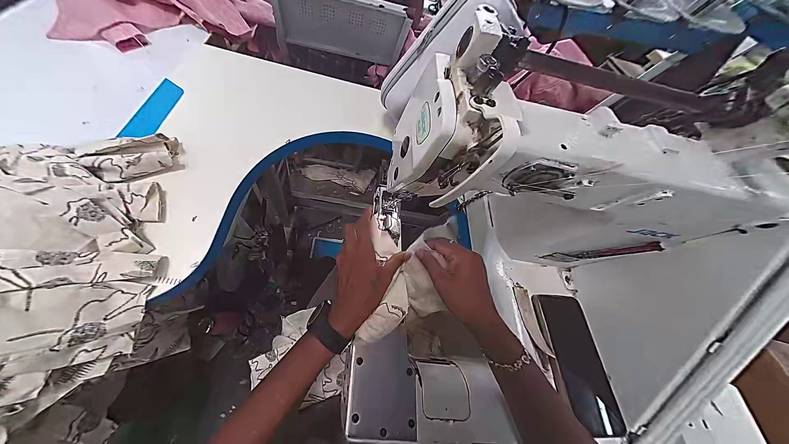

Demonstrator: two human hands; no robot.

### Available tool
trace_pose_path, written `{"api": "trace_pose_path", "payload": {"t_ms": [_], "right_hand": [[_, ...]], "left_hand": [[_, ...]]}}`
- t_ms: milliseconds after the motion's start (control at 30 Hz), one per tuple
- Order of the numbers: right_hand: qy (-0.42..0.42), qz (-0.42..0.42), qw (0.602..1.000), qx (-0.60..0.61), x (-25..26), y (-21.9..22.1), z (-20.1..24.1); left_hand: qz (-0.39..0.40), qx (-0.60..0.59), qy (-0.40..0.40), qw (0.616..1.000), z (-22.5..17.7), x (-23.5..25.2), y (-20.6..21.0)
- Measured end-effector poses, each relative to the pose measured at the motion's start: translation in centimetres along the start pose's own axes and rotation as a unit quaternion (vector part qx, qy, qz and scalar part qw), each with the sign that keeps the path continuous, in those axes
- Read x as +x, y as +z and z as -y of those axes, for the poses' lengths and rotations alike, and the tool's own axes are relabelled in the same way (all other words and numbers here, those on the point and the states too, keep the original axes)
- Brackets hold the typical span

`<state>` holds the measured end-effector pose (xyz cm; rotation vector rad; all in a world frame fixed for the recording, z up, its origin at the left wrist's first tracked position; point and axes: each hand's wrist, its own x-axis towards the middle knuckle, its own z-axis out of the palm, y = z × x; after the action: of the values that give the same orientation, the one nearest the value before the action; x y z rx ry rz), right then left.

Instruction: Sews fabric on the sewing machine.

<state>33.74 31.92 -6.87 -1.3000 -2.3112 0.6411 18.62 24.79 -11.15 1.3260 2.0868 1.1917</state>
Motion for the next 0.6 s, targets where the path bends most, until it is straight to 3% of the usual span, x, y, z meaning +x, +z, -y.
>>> {"api": "trace_pose_path", "payload": {"t_ms": [67, 167, 333, 467, 600], "right_hand": [[-0.021, -0.056, 0.996, 0.060, 0.5, 1.8, 1.0], [-0.126, -0.099, 0.985, 0.058, 0.0, 2.9, -0.6], [-0.188, -0.032, 0.980, 0.055, 0.4, 2.3, -1.8], [-0.223, 0.006, 0.975, 0.001, 0.1, 2.1, -1.5], [-0.235, 0.053, 0.969, -0.047, -0.3, 1.5, -0.9]], "left_hand": [[-0.045, 0.005, 0.060, 0.997, 0.6, -0.1, 0.0], [-0.024, 0.044, 0.116, 0.992, 2.2, -1.1, -0.6], [-0.009, 0.031, 0.154, 0.988, 2.9, -0.8, -0.3], [-0.014, 0.118, 0.185, 0.975, 2.2, -0.8, -0.2], [0.053, 0.106, 0.163, 0.979, 1.9, -0.8, -0.6]]}}
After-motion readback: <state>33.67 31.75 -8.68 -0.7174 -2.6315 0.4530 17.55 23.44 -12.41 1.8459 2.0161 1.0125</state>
